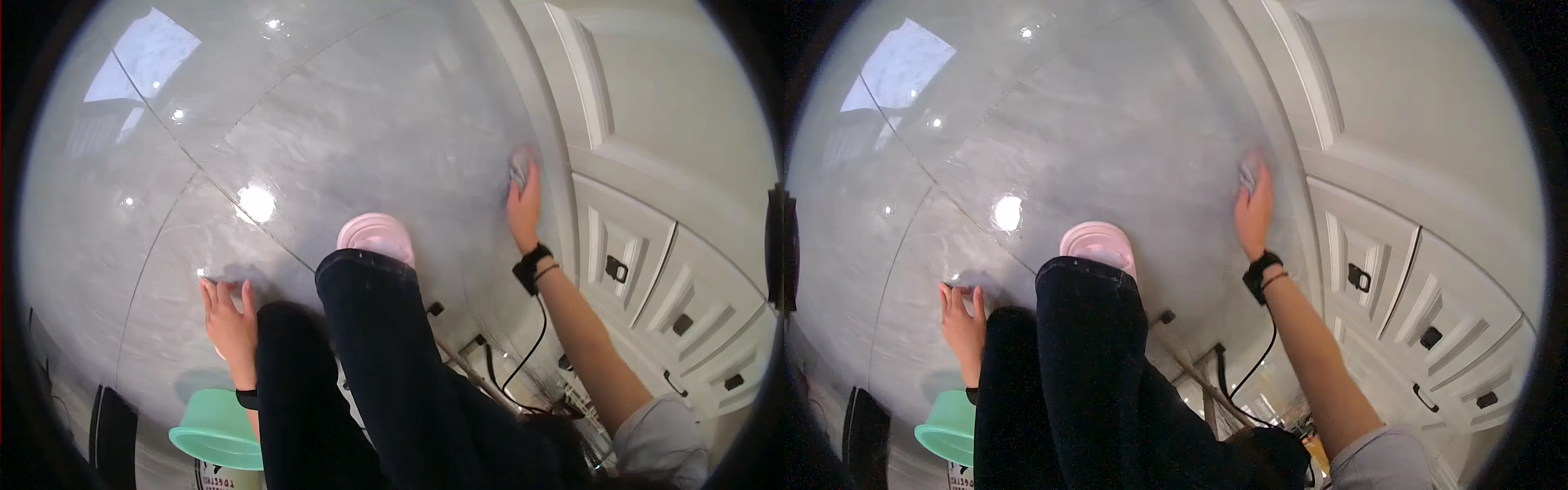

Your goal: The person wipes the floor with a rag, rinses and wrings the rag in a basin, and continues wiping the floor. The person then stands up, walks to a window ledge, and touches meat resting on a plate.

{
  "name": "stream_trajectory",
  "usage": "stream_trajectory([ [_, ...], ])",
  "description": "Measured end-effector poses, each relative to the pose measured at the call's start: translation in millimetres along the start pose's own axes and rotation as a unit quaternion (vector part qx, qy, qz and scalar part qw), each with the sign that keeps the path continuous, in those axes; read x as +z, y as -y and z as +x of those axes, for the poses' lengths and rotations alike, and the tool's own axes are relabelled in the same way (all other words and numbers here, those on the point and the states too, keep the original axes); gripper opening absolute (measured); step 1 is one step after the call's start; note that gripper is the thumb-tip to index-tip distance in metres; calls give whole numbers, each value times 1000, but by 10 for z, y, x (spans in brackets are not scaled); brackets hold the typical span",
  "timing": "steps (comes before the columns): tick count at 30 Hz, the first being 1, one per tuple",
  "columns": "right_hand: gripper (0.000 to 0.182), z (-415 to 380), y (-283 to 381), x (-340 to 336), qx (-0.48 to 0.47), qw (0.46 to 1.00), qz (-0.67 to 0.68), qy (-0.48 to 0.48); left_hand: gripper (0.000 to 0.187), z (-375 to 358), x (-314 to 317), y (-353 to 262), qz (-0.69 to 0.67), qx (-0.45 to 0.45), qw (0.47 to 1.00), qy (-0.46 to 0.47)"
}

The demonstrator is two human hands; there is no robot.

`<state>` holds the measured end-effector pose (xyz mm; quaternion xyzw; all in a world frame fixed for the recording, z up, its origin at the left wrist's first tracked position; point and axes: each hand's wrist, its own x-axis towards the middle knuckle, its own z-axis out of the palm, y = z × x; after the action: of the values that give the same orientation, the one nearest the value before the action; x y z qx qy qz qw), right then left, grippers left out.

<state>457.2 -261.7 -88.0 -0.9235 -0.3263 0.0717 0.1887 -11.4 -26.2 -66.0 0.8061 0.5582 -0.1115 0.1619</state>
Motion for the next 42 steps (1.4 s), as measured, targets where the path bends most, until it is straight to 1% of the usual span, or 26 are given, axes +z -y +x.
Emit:
stream_trajectory([
  [1,56,-243,-214,52,86,995,18,-36,34,2,-16,-17,0,-5,1000,1],
  [4,61,-172,-193,157,134,989,-48,-37,33,20,-80,-84,-2,-15,1000,8],
  [7,61,259,-167,411,111,979,-159,-64,32,14,-127,-101,-7,-16,1000,16],
  [9,60,664,107,549,46,985,-145,-84,32,10,-100,-89,0,-7,1000,4],
  [11,55,1063,515,717,-34,991,-90,-90,32,18,-76,-61,-2,2,1000,-4],
  [13,53,1194,1089,791,-111,991,-30,-71,32,17,-72,-50,0,6,1000,-7],
  [15,51,1026,1334,951,-246,967,-35,-58,31,14,-84,-72,7,-1,1000,-9],
  [17,49,634,1647,864,-303,953,-15,19,31,2,-73,-72,0,-2,1000,-11],
  [19,48,166,1803,755,-336,937,-36,91,30,24,-67,-65,-8,-2,1000,-20],
  [22,46,-205,1653,588,-366,904,55,216,30,-15,-75,-44,-23,0,1000,-17],
  [25,44,-137,1378,419,-287,932,44,215,31,-1,-71,-44,-37,-7,999,-5],
  [27,42,146,1303,229,-187,976,67,91,31,-13,-80,-50,-44,-11,999,-5],
  [29,45,526,1082,208,-82,995,36,-38,31,-14,-84,-58,-39,-5,999,-9],
  [32,49,931,648,488,17,994,-89,-66,32,1,-76,-53,-27,-2,1000,-10],
  [35,52,810,1039,776,-71,987,-116,-82,32,13,-77,-71,-23,-1,1000,-8],
  [37,54,580,1460,842,-171,978,-115,-24,32,17,-80,-78,-21,-2,1000,-8],
  [39,52,261,1660,894,-255,965,-43,49,33,18,-83,-81,-18,-3,1000,-6],
  [42,49,42,1704,786,-333,924,78,167,33,12,-68,-62,-15,4,1000,-11],
])
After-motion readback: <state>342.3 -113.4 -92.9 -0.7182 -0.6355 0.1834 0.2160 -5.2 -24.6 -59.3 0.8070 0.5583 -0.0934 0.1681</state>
